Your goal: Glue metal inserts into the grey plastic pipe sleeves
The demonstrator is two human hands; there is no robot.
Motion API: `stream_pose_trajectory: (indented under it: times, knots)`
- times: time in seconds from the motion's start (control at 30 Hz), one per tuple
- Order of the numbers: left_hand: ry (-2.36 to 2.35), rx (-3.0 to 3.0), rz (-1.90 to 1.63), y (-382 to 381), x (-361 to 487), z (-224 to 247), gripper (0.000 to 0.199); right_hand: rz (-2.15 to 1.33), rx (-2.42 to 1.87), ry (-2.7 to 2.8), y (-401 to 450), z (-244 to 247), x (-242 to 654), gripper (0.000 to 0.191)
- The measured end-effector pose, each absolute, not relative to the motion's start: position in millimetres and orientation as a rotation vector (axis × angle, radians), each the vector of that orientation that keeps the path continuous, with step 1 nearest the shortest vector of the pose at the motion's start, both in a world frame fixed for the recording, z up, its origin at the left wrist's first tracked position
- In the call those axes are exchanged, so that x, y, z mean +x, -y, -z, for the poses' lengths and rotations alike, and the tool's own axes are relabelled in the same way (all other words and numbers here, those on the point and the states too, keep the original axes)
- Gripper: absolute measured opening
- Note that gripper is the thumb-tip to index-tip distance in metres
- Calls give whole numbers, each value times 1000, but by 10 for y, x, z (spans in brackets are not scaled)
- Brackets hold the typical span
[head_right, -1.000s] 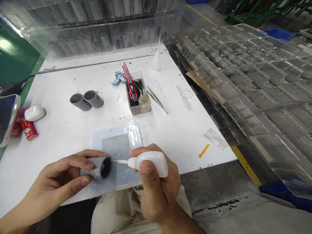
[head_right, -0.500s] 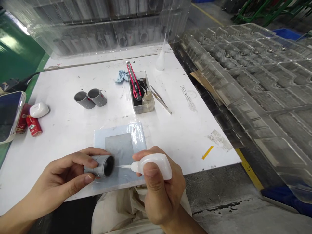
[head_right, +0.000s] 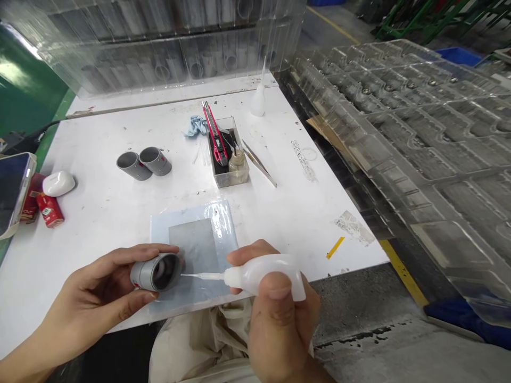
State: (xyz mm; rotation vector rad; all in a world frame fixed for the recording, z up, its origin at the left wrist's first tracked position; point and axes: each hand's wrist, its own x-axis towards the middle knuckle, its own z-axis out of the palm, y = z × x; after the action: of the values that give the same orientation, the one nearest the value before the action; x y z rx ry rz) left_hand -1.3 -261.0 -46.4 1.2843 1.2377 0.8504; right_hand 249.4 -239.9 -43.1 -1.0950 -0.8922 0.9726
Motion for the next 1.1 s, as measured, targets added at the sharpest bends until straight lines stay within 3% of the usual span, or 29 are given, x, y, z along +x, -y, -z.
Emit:
stream_pose_trajectory:
  times: [0.13, 0.67, 1.1]
  knots:
    - [-1252, 1298, -831, 2604, 3, 467, 42, -938, -1048, 976, 2416, 408, 2474, 37]
    - [-1243, 1436, -801, 2603, 8, 462, 55, -968, -1058, 1003, 2402, 569, 2464, 37]
    - [-1234, 1335, -796, 2628, -13, 476, 48, -1053, -1093, 968, 2388, 459, 2484, 31]
